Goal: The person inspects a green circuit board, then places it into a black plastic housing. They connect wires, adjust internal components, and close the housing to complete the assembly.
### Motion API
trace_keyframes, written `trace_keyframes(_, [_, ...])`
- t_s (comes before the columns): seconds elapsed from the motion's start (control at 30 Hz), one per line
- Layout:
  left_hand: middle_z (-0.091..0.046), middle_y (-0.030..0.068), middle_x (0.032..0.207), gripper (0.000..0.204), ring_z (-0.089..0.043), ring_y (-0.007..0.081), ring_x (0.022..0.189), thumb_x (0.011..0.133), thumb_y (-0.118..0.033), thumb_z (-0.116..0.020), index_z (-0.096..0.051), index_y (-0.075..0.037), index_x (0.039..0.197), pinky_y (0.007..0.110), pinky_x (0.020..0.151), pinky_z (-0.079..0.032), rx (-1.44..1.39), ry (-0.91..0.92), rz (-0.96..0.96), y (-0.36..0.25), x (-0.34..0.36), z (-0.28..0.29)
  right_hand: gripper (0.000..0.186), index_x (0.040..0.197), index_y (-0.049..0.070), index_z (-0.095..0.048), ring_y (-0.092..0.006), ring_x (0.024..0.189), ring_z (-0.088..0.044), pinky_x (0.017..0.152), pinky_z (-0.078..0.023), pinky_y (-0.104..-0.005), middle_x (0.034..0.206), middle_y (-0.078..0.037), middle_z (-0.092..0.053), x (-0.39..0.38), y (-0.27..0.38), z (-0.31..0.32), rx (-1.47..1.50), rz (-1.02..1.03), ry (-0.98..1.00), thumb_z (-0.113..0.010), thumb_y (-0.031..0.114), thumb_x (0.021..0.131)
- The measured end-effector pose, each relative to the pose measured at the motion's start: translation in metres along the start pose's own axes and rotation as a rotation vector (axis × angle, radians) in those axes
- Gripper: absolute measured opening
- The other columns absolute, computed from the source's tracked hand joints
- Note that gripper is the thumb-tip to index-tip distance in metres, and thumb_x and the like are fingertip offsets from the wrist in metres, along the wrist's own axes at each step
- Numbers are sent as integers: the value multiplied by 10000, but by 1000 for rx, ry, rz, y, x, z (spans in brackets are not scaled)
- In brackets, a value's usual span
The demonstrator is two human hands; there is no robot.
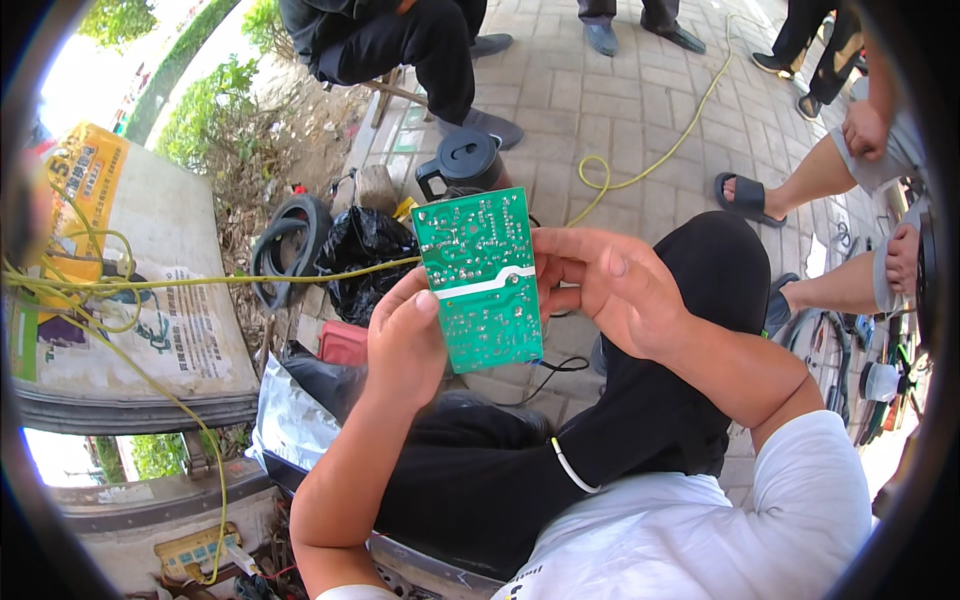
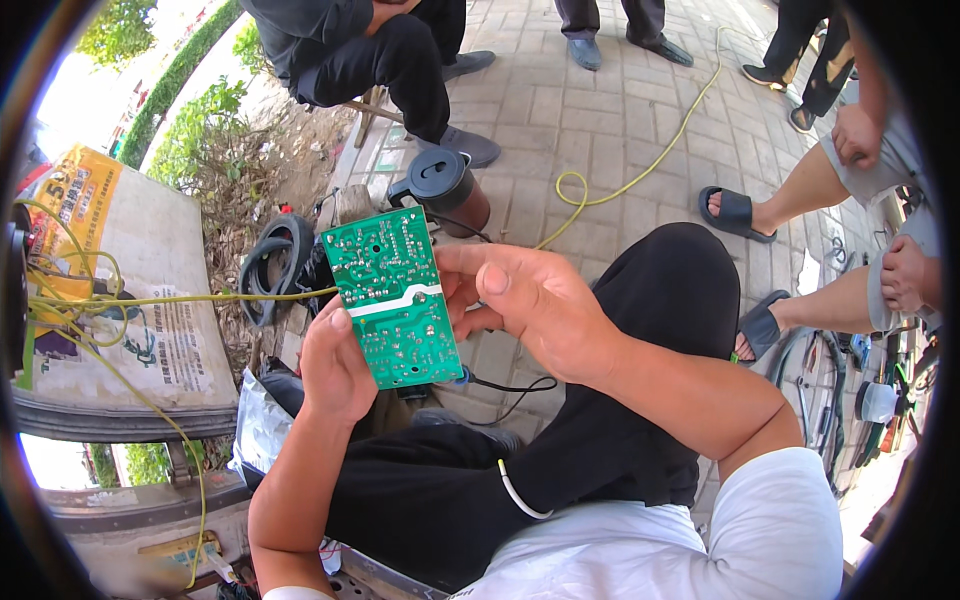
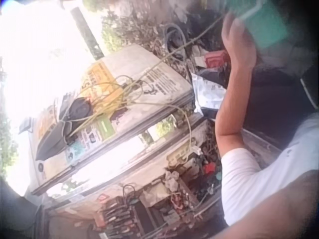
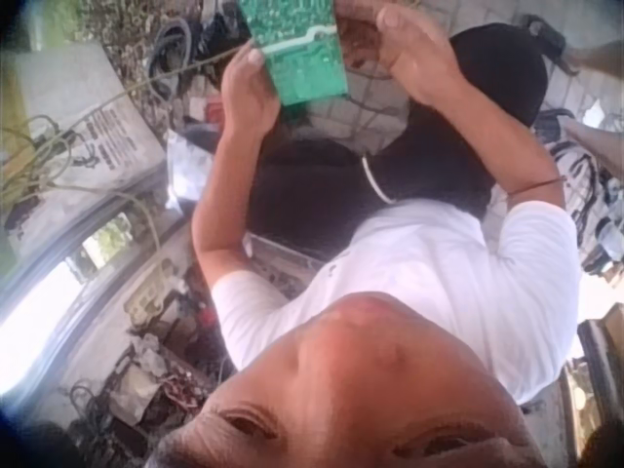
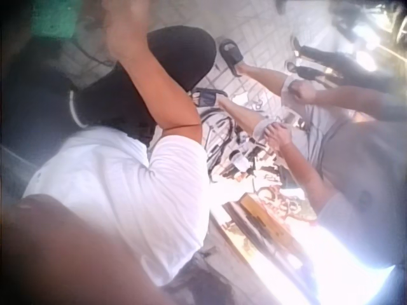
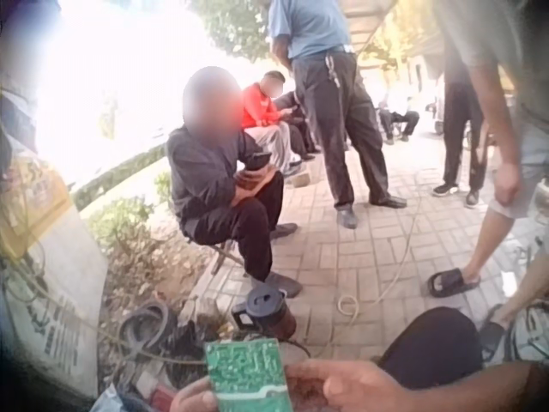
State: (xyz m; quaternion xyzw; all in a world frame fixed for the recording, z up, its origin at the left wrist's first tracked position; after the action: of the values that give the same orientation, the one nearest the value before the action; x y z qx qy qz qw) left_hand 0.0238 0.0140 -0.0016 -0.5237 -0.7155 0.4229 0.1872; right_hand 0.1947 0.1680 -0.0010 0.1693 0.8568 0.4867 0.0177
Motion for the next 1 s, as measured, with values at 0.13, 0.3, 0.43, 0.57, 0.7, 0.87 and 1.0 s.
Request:
trace_keyframes(0.13, [-640, 150, 1204, 557, -632, 229, 1098, 861, -238, -699, -519, 79, 1282, 374, 979, -491, -6, 4, -10, 1, 1, 1, 879, 1399, -108, -425, -248, 1130, -575, 920, -500, -402, 1265, -180, -578, -1, 1, 0, -5, -1, 7, -523, 624, 924])
trace_keyframes(0.3, [-642, 152, 1198, 541, -635, 229, 1092, 868, -229, -690, -520, 79, 1279, 373, 974, -495, -17, 11, -12, 2, 0, 2, 880, 1407, -115, -409, -246, 1135, -567, 928, -496, -406, 1280, -184, -568, -1, 0, 0, 17, 4, 3, -531, 609, 923])
trace_keyframes(0.43, [-642, 157, 1195, 528, -636, 230, 1090, 875, -226, -683, -522, 80, 1274, 377, 972, -496, -36, 28, -7, 2, 0, 5, 882, 1413, -121, -398, -245, 1135, -563, 941, -493, -410, 1285, -185, -565, -1, 0, 0, 16, 2, -1, -532, 599, 922])
trace_keyframes(0.57, [-643, 159, 1192, 524, -636, 230, 1089, 875, -227, -687, -525, 79, 1269, 381, 972, -496, -18, 16, -8, 2, 0, 3, 880, 1411, -119, -403, -243, 1125, -564, 943, -494, -416, 1284, -179, -566, -1, -2, 1, 12, 13, -5, -528, 601, 922])
trace_keyframes(0.7, [-647, 157, 1188, 521, -638, 232, 1086, 875, -227, -689, -529, 76, 1267, 386, 967, -502, -25, 21, -5, 2, 0, 3, 881, 1410, -115, -408, -237, 1110, -565, 933, -498, -415, 1281, -172, -569, -1, -2, 0, 6, 13, -9, -526, 608, 920])
trace_keyframes(0.87, [-650, 152, 1182, 511, -641, 234, 1082, 875, -223, -687, -534, 73, 1263, 389, 963, -506, -20, 12, -11, 2, 0, 2, 890, 1407, -112, -414, -228, 1104, -563, 921, -499, -397, 1274, -166, -571, -1, -1, 0, -3, 11, -16, -531, 620, 914])
trace_keyframes(1.0, [-648, 150, 1179, 514, -640, 232, 1080, 869, -226, -691, -533, 71, 1257, 385, 964, -504, -22, 18, -8, 2, 0, 1, 905, 1408, -110, -414, -223, 1105, -563, 921, -496, -386, 1273, -165, -571, -1, 0, 0, -10, 3, -10, -539, 631, 906])
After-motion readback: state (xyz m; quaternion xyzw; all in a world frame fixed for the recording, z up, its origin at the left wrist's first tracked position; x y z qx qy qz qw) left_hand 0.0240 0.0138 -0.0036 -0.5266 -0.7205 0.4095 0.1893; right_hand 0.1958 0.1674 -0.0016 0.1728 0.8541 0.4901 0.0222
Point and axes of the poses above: each hand's wrist, its own x-axis towards the middle knuckle, its own z-axis out of the back of the hand, y = z × x, the point moved 1 cm from there along x, towards the middle knuckle
